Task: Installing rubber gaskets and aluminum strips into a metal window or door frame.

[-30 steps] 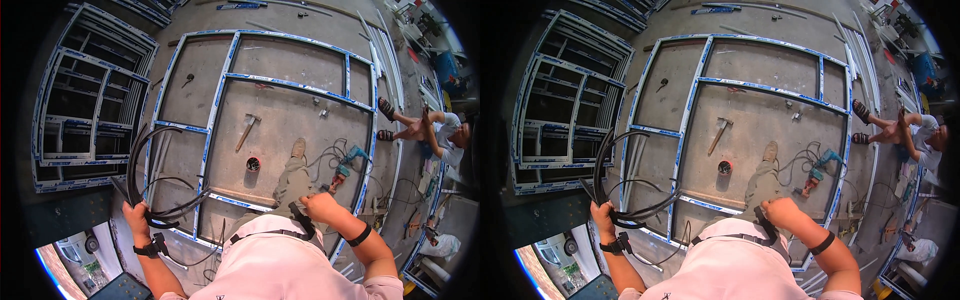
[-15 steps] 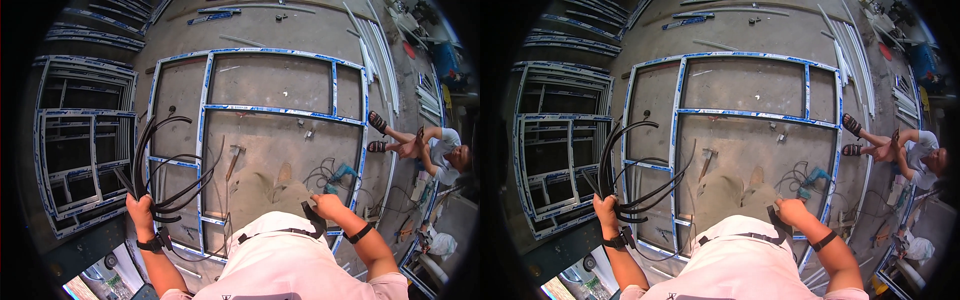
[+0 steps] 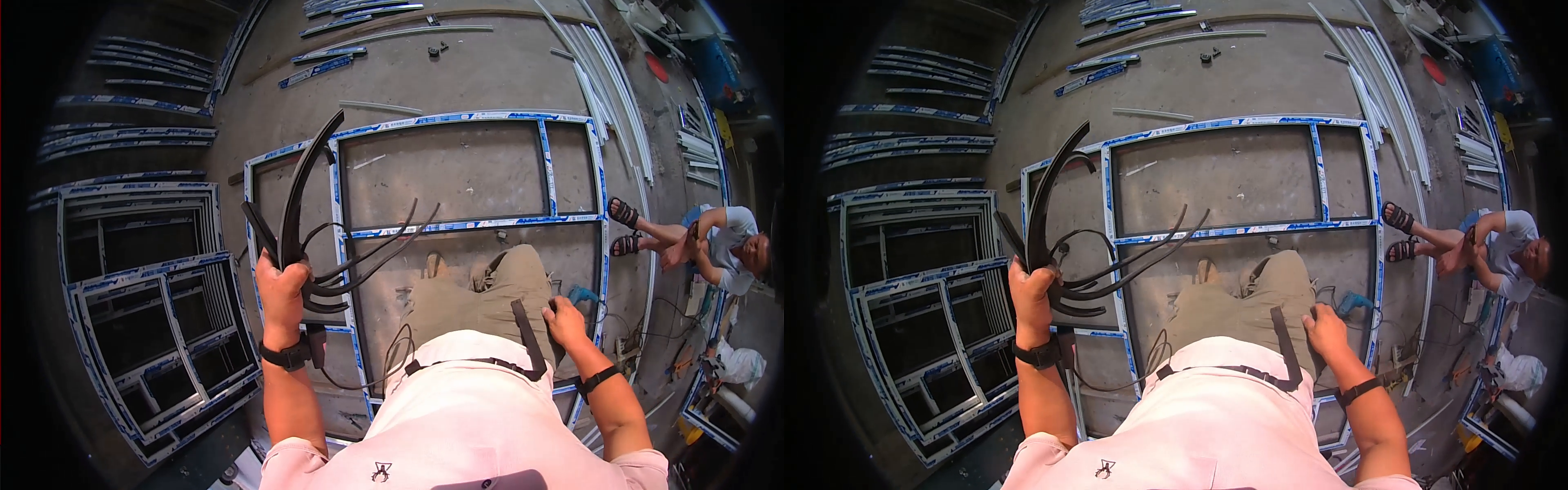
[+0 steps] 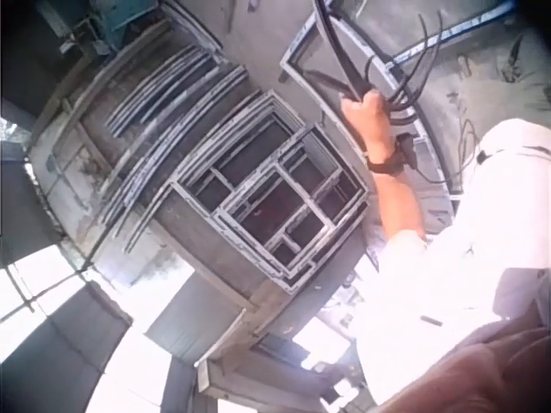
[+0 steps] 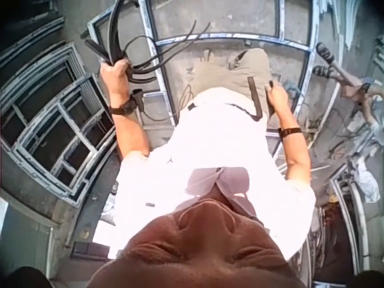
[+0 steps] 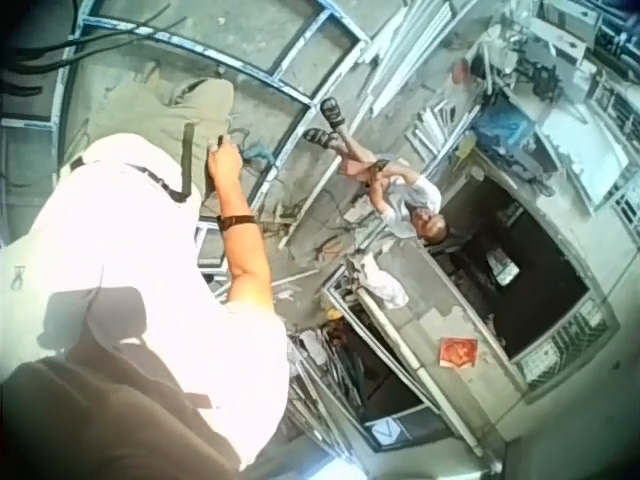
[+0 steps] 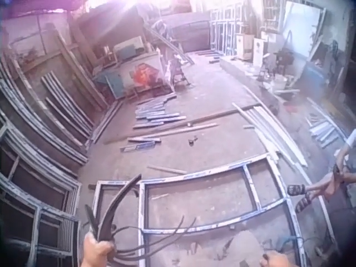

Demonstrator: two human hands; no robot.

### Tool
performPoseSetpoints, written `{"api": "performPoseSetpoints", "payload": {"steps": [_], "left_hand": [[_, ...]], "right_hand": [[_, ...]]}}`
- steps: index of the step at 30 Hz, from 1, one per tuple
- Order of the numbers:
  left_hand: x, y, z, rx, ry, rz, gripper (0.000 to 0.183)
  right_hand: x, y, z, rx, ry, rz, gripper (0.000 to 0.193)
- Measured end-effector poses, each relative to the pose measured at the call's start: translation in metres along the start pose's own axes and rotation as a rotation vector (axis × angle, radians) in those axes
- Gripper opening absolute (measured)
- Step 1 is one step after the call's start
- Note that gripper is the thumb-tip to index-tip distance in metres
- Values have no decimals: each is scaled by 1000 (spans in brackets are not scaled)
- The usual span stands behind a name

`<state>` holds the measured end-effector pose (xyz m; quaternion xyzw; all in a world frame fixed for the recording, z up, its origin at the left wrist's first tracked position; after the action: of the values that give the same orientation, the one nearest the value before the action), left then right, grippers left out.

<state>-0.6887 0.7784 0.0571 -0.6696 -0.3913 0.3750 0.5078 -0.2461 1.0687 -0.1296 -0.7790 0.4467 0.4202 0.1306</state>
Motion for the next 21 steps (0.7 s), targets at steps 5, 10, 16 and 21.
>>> {"api": "performPoseSetpoints", "payload": {"steps": [5,10,16,21], "left_hand": [[88,-20,76,-3,132,-16,25],[166,-20,141,-74,234,33,27],[253,-5,230,-193,334,215,26],[367,3,267,-348,478,248,36]], "right_hand": [[-30,11,31,87,-168,81,27],[-8,13,103,67,-33,180,29],[-35,24,207,122,2,229,28],[-68,12,252,33,-13,314,22]]}}
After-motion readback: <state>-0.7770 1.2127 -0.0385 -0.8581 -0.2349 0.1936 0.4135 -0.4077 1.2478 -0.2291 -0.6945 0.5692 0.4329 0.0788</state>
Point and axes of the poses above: each hand's wrist, its own z-axis towards the middle knuckle, its own x-axis out of the palm, y = z × x, the point moved 6 cm from there along z, towards the middle knuckle, and after that the axes turned 7 degrees about -z, right-handed, at the moved point
